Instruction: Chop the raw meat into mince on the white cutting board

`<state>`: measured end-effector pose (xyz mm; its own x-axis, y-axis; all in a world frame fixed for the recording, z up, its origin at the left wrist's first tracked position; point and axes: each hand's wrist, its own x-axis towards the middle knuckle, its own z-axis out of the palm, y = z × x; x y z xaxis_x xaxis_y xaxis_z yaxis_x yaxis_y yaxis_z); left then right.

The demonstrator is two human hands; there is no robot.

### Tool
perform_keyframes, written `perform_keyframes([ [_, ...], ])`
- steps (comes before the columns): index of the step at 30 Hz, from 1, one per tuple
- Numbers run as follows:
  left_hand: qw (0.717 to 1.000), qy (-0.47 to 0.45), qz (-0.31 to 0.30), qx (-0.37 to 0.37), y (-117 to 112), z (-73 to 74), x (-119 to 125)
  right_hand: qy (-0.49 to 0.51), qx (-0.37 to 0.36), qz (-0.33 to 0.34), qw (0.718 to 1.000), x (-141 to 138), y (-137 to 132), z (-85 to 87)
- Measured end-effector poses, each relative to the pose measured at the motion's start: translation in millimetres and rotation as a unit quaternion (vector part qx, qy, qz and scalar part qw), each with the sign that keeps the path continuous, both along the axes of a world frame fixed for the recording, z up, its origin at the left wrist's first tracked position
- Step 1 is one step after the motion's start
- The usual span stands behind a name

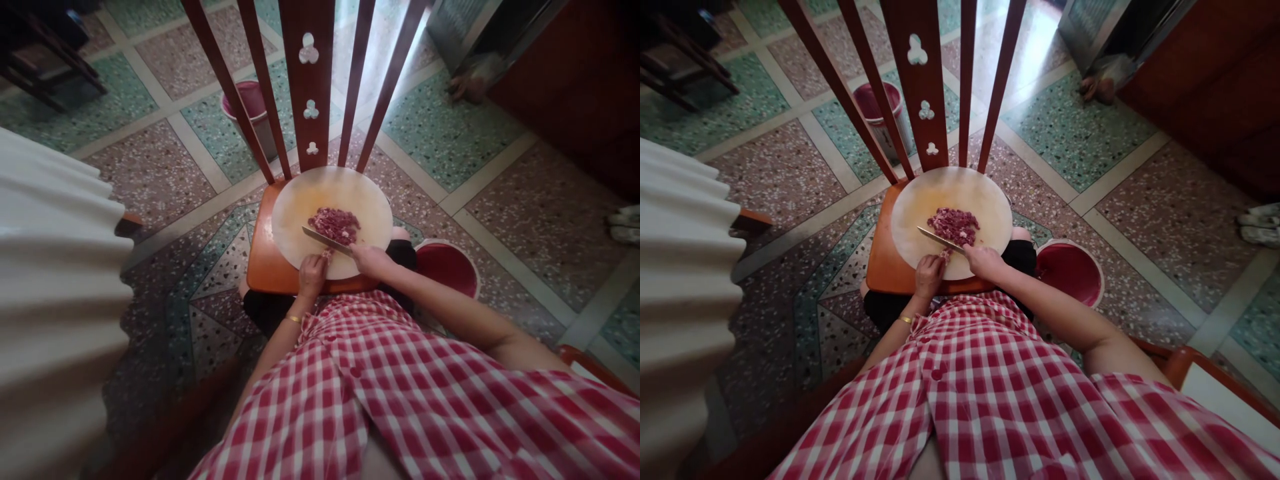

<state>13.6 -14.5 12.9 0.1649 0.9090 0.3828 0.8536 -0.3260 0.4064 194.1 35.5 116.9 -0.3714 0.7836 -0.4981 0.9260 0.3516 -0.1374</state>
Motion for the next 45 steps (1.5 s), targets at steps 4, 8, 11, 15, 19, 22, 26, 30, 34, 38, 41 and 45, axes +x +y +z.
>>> perform_keyframes([
  [4, 1.000, 0.004, 0.003, 0.004, -3.2, -1.2, -1.2, 0.011, 0.022, -0.018, 1.000, -5.5, -2.9, 11.2],
  [8, 1.000, -0.012, 0.006, -0.007, -3.3, -2.2, -2.3, 0.006, -0.037, 0.001, 0.999, -6.6, -22.8, 19.5],
  [11, 1.000, -0.021, 0.002, -0.014, -2.1, -0.9, -2.0, 0.008, -0.047, 0.019, 0.999, -5.0, -35.6, 20.8],
  [15, 0.999, -0.027, -0.008, -0.021, -0.4, 0.8, -1.8, 0.004, -0.049, 0.019, 0.999, -3.2, -42.1, 17.4],
  [19, 0.999, -0.025, -0.022, -0.035, 1.5, 0.1, -2.5, -0.013, -0.070, 0.001, 0.997, -12.0, -39.6, 9.9],
  [22, 0.999, -0.021, -0.031, -0.036, 2.0, -2.8, -2.9, -0.001, -0.052, 0.018, 0.998, -33.5, -31.5, 4.7],
  [26, 0.999, -0.009, -0.019, -0.033, 0.9, -7.2, -2.3, 0.038, 0.001, 0.049, 0.998, -61.7, -20.9, 1.3],
  [30, 0.999, 0.000, -0.008, -0.031, 1.1, -6.6, -0.4, 0.039, 0.006, 0.066, 0.997, -45.3, -19.0, -1.1],
  [34, 0.999, 0.003, 0.003, -0.035, 4.4, -2.7, 2.4, -0.003, -0.018, 0.034, 0.999, -6.4, -14.0, -3.0],
  [38, 0.999, 0.020, 0.007, -0.025, 6.6, 0.4, 4.8, -0.010, -0.027, 0.012, 1.000, -1.6, -3.4, -2.3],
  [41, 0.999, 0.039, 0.004, -0.017, 5.8, 1.7, 5.4, -0.006, -0.013, 0.000, 1.000, -15.1, 2.2, 0.5],
  [45, 0.999, 0.037, 0.006, -0.013, 4.9, 1.5, 4.3, -0.003, 0.008, -0.003, 1.000, -23.1, 4.7, 7.9],
])
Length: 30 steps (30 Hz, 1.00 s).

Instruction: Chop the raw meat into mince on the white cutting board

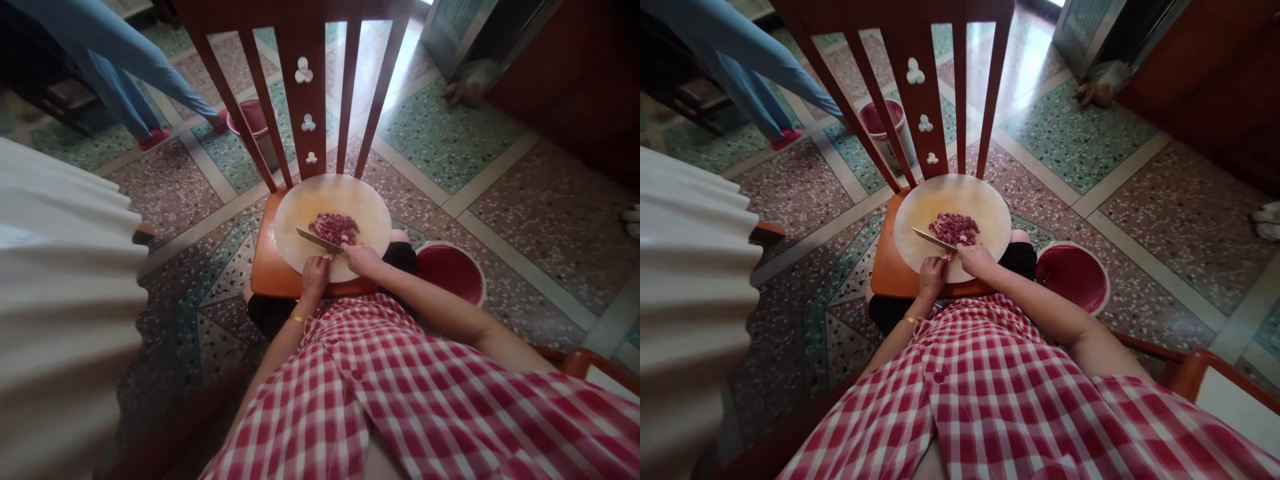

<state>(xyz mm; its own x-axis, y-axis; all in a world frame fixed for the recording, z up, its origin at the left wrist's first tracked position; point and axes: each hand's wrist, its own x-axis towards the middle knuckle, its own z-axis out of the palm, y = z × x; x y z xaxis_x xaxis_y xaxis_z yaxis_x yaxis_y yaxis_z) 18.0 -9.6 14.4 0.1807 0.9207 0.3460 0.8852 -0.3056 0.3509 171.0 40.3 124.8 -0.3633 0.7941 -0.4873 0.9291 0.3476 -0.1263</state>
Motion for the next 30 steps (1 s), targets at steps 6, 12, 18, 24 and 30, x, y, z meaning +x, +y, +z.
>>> perform_keyframes([
  [6, 0.998, -0.026, -0.051, 0.014, 2.5, -1.9, -1.9, 0.001, 0.022, -0.002, 1.000, 18.0, -10.6, 6.5],
  [12, 0.996, -0.040, -0.073, -0.006, 3.2, -2.4, -5.8, -0.001, -0.001, 0.031, 1.000, 23.2, -38.5, 0.6],
  [18, 0.991, -0.052, -0.125, -0.016, 9.6, -5.6, -9.3, -0.017, -0.014, 0.030, 0.999, 11.6, -30.5, 3.8],
  [24, 0.995, -0.030, -0.091, -0.030, 8.9, -7.0, -2.9, 0.003, -0.003, 0.072, 0.997, -10.3, -1.5, 1.5],
  [30, 0.997, -0.011, -0.077, -0.012, 9.0, -0.4, 1.1, 0.010, 0.018, 0.068, 0.998, -8.7, 9.1, -1.1],
])
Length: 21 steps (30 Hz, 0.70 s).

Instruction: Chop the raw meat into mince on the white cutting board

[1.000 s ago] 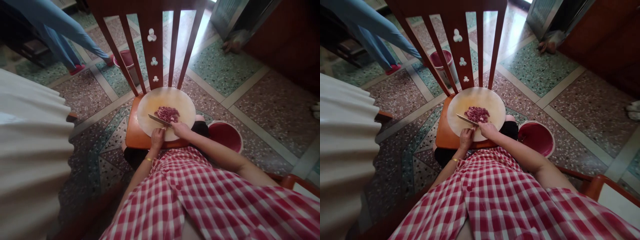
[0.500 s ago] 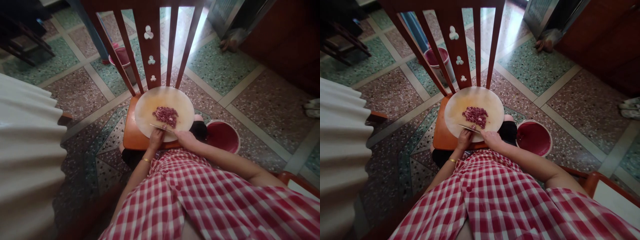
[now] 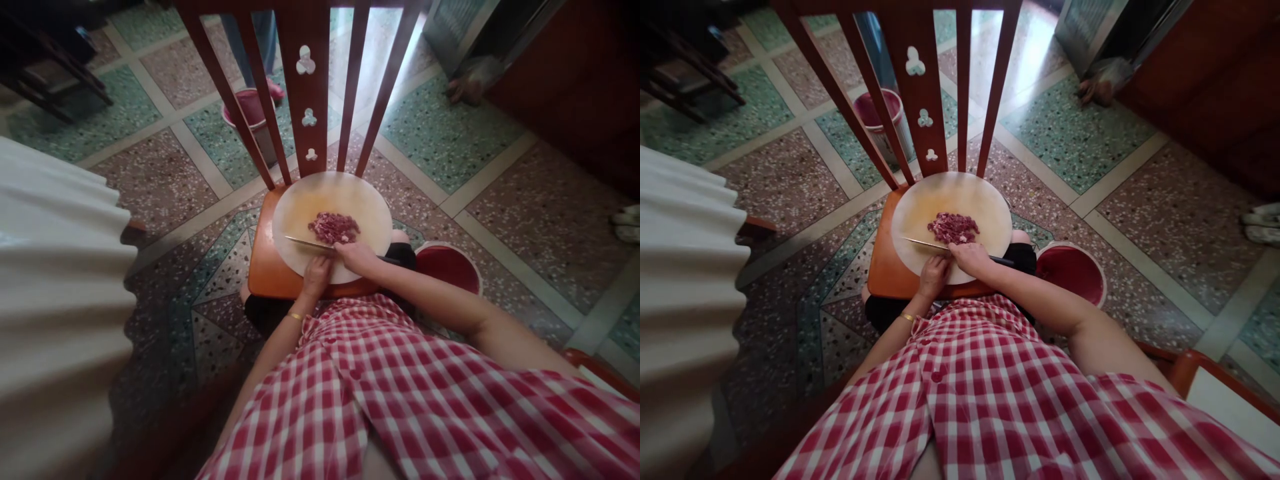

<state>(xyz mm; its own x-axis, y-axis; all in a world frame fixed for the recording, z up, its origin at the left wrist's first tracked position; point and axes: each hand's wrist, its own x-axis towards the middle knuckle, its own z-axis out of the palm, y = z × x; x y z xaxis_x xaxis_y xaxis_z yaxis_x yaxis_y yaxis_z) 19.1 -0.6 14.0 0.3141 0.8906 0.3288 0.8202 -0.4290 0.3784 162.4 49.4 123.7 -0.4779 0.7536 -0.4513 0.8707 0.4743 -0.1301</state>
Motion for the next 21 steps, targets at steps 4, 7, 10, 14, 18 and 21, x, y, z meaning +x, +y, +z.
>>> perform_keyframes([
  [4, 1.000, 0.018, -0.003, 0.018, 1.6, 2.9, 1.3, 0.004, 0.027, -0.020, 0.999, 7.0, 9.6, -2.1],
  [7, 0.999, 0.024, 0.000, 0.030, 1.2, 3.9, 2.3, 0.013, 0.036, -0.017, 0.999, 4.8, 20.9, -3.2],
  [10, 0.999, 0.023, 0.011, 0.033, -2.3, 3.3, 2.3, 0.022, 0.037, -0.009, 0.999, 2.8, 25.1, -1.4],
  [14, 0.999, 0.004, 0.040, 0.031, -10.5, -0.9, 0.3, 0.029, 0.038, -0.055, 0.997, 13.8, 9.9, 2.5],
  [18, 0.999, -0.016, 0.042, 0.024, -14.2, -4.9, -2.3, 0.021, 0.001, -0.103, 0.994, 32.3, -16.3, 3.7],
  [21, 0.999, -0.018, 0.044, 0.014, -11.9, -4.6, -2.0, 0.026, -0.035, -0.106, 0.993, 39.0, -33.0, 3.7],
])
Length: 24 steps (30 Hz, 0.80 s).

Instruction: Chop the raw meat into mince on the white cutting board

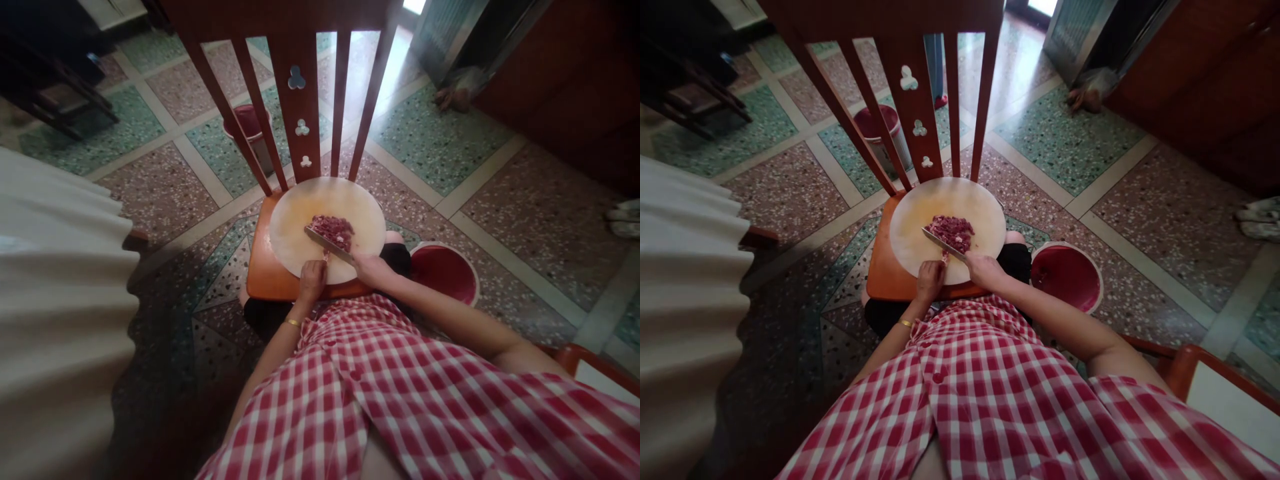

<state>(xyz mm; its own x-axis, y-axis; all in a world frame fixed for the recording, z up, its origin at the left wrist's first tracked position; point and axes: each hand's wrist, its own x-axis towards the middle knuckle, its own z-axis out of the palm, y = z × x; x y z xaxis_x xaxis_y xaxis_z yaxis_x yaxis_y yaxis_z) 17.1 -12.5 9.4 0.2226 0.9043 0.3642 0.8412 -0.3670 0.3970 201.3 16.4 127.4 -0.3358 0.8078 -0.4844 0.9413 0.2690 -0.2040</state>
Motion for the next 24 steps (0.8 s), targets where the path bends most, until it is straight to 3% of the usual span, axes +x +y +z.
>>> perform_keyframes([
  [6, 0.997, 0.058, 0.040, -0.030, 7.9, 5.1, 5.6, 0.003, -0.015, -0.004, 1.000, -4.4, -16.1, 0.5],
  [11, 0.995, 0.088, 0.003, -0.044, 16.0, 2.9, 3.9, -0.036, -0.010, 0.010, 0.999, -9.4, -12.5, -1.7],
  [20, 0.997, 0.066, 0.021, -0.040, 15.9, -1.9, 3.3, -0.041, 0.028, 0.060, 0.997, -43.9, 24.7, -6.1],
  [24, 0.995, 0.068, 0.044, -0.049, 11.4, 1.8, 3.9, -0.032, 0.034, 0.058, 0.997, -39.4, 38.9, -2.9],
])
